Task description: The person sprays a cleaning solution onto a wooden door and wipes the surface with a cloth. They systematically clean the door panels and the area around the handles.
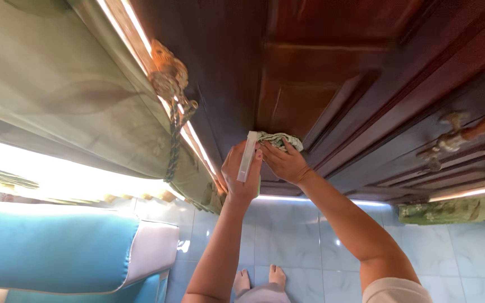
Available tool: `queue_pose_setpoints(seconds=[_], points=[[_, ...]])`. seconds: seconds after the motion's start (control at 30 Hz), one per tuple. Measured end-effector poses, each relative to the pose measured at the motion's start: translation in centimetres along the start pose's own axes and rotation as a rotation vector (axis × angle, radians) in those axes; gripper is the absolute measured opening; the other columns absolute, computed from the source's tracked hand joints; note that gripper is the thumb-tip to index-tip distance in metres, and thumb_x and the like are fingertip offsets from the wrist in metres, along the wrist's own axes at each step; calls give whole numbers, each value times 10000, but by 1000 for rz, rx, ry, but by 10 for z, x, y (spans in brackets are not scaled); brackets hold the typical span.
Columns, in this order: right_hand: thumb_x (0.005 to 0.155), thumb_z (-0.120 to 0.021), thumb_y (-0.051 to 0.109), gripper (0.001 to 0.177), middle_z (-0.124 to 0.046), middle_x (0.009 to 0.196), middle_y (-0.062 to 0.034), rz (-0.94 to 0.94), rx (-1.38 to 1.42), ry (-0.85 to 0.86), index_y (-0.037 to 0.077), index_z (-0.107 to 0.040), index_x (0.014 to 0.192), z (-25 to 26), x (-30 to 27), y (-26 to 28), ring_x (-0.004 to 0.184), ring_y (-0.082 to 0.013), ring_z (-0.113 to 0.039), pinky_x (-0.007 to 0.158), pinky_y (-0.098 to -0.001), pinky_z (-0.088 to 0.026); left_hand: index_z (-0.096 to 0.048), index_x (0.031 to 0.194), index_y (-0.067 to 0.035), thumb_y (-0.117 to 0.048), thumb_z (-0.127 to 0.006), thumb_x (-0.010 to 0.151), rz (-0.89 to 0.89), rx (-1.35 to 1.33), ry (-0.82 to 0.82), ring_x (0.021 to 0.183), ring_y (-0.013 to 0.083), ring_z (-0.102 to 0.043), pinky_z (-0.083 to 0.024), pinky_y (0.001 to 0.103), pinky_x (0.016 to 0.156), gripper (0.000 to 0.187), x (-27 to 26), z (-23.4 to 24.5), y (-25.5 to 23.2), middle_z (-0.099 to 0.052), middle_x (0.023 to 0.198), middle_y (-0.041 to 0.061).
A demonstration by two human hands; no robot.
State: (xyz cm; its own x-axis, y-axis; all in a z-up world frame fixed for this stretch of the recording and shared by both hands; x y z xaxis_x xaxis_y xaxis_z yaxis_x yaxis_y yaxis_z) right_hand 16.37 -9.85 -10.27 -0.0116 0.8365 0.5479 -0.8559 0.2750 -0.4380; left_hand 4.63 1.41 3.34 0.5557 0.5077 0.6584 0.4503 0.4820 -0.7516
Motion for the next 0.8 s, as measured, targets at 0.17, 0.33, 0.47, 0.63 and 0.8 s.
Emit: queue_pose_setpoints(seconds=[0.17,0.33,0.47,0.63,0.8], points=[[944,-629,232,416,-590,1494,-17,126,8,194,114,-653,1343,-46,-28,13,1453,-149,-460,1172,-461,-363,-643,1194,50,-53,-658,959,-40,-45,4,942,269,-729,-584,356,846,256,-26,-7,21,-721,1061,160],[976,-578,295,461,-573,1499,-22,133,-224,118,157,-594,1416,29,17,-22,1462,-170,-434,1226,-550,-282,-652,1183,42,-34,-670,939,-67,-6,1,922,269,-719,-575,350,827,256,-32,-2,14,-722,1049,167],[1129,-534,294,380,-512,1613,6,-20,-374,-117,203,-581,1494,121,80,-71,1537,-233,-365,1252,-672,-140,-641,1198,47,-22,-665,948,-61,-30,-4,925,250,-730,-585,336,815,261,-23,1,0,-730,1055,158],[1143,-516,270,359,-519,1626,-27,-119,-316,-128,203,-616,1481,106,86,-77,1547,-279,-350,1197,-730,-133,-650,1177,58,-32,-673,929,-22,0,-33,835,232,-714,-572,335,744,265,-19,-1,-1,-741,1023,154],[1024,-499,314,461,-531,1567,30,84,-196,94,190,-617,1453,-19,-5,-13,1478,-151,-405,1160,-589,-365,-636,1193,62,-40,-658,940,-77,36,-44,901,250,-723,-584,344,788,273,-37,-15,17,-720,1052,156]])
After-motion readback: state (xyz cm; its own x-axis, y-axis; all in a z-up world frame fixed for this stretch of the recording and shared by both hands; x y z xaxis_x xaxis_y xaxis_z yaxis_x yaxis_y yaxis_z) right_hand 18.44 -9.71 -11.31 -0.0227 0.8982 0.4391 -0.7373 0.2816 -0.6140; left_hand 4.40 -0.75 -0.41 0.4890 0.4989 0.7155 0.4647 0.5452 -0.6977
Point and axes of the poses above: each hand's wrist, its own x-axis towards the middle knuckle, its own z-axis out of the back of the hand, y = z × x, the point moved 7 cm from there along x, towards the middle knuckle
